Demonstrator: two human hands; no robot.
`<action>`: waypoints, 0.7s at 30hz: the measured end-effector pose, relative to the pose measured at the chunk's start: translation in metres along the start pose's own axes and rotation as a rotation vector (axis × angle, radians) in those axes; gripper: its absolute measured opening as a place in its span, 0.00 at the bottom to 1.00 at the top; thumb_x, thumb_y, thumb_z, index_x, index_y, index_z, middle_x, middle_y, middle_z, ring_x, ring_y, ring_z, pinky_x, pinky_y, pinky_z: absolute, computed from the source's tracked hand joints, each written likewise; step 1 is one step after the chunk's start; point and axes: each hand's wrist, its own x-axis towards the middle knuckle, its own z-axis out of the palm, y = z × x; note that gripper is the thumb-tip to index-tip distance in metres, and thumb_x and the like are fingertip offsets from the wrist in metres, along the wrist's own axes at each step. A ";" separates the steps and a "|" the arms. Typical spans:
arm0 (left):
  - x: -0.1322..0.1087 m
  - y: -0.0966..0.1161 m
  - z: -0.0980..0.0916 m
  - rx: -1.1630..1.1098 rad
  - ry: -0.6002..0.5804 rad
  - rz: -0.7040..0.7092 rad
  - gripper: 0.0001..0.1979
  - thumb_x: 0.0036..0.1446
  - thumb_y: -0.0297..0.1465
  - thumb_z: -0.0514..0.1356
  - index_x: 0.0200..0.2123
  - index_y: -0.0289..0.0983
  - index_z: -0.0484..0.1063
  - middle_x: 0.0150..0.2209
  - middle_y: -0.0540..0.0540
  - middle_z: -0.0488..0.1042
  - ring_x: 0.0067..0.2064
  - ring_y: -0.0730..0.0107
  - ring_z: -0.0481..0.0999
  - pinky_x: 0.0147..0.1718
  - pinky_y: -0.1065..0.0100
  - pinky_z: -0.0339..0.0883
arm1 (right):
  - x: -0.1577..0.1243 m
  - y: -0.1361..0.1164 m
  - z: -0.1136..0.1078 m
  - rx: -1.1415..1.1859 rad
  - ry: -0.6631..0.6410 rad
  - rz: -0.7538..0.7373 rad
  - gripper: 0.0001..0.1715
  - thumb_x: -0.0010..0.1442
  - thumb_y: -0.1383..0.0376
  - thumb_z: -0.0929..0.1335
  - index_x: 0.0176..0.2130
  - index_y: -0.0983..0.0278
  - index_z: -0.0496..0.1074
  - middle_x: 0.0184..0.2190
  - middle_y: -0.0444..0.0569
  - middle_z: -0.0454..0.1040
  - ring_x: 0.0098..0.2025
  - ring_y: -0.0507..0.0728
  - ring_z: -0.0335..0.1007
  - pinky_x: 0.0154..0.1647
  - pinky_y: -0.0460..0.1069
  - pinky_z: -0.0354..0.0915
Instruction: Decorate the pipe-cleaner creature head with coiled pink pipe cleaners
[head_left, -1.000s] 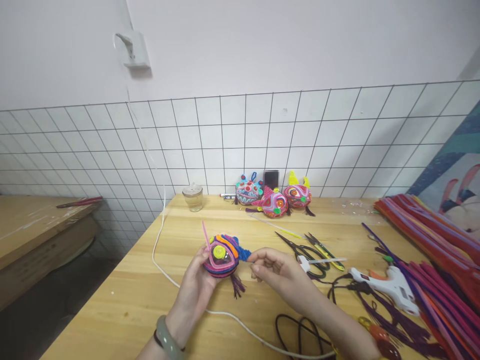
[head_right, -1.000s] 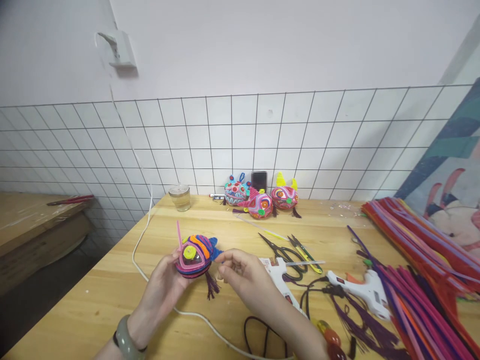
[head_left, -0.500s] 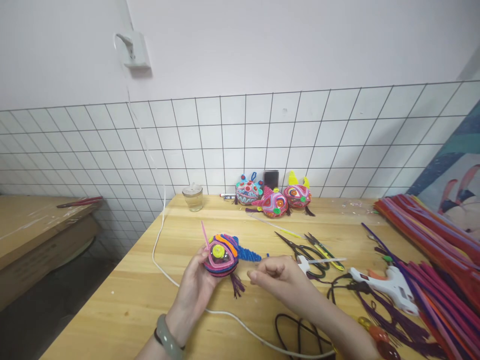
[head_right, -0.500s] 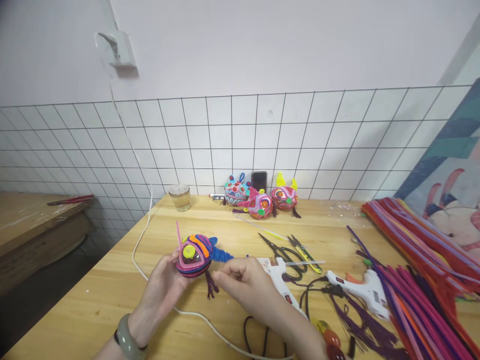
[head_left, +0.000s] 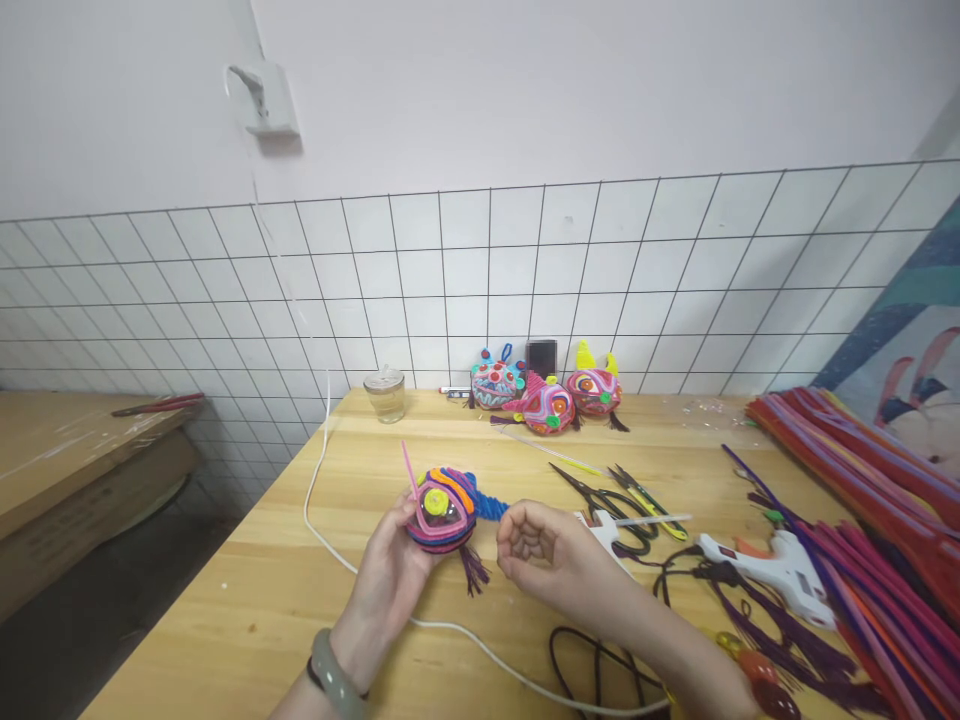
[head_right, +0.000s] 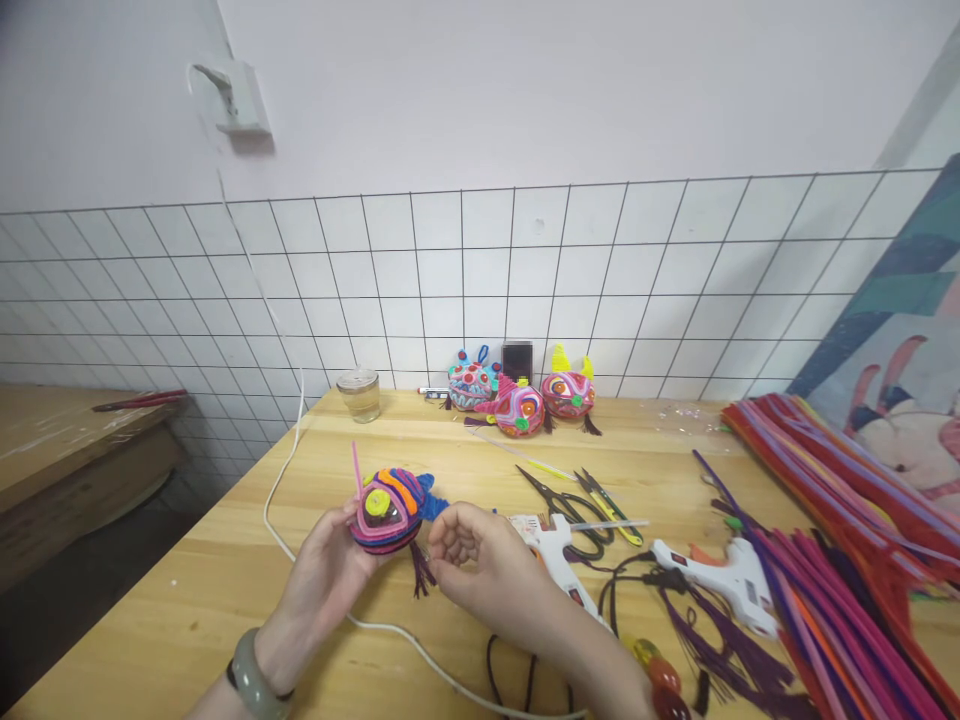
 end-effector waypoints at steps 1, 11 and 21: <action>0.000 0.000 0.000 0.001 0.004 0.002 0.07 0.53 0.27 0.57 0.33 0.34 0.75 0.36 0.43 0.78 0.37 0.62 0.74 0.37 0.60 0.69 | 0.000 0.001 0.000 -0.001 -0.003 0.005 0.09 0.47 0.72 0.68 0.30 0.62 0.64 0.25 0.40 0.67 0.26 0.49 0.62 0.29 0.45 0.60; -0.002 0.001 0.001 0.002 0.003 0.003 0.08 0.52 0.27 0.58 0.35 0.34 0.75 0.36 0.42 0.78 0.38 0.61 0.75 0.38 0.60 0.70 | 0.002 0.012 -0.001 -0.029 -0.019 0.018 0.14 0.43 0.77 0.65 0.30 0.61 0.62 0.24 0.39 0.65 0.25 0.48 0.60 0.26 0.43 0.57; -0.001 0.002 0.002 0.013 -0.013 -0.004 0.08 0.54 0.27 0.57 0.36 0.34 0.74 0.37 0.42 0.77 0.38 0.61 0.74 0.38 0.60 0.70 | 0.001 0.003 -0.002 0.044 -0.041 0.060 0.08 0.48 0.71 0.69 0.29 0.62 0.64 0.23 0.39 0.65 0.25 0.48 0.61 0.27 0.44 0.56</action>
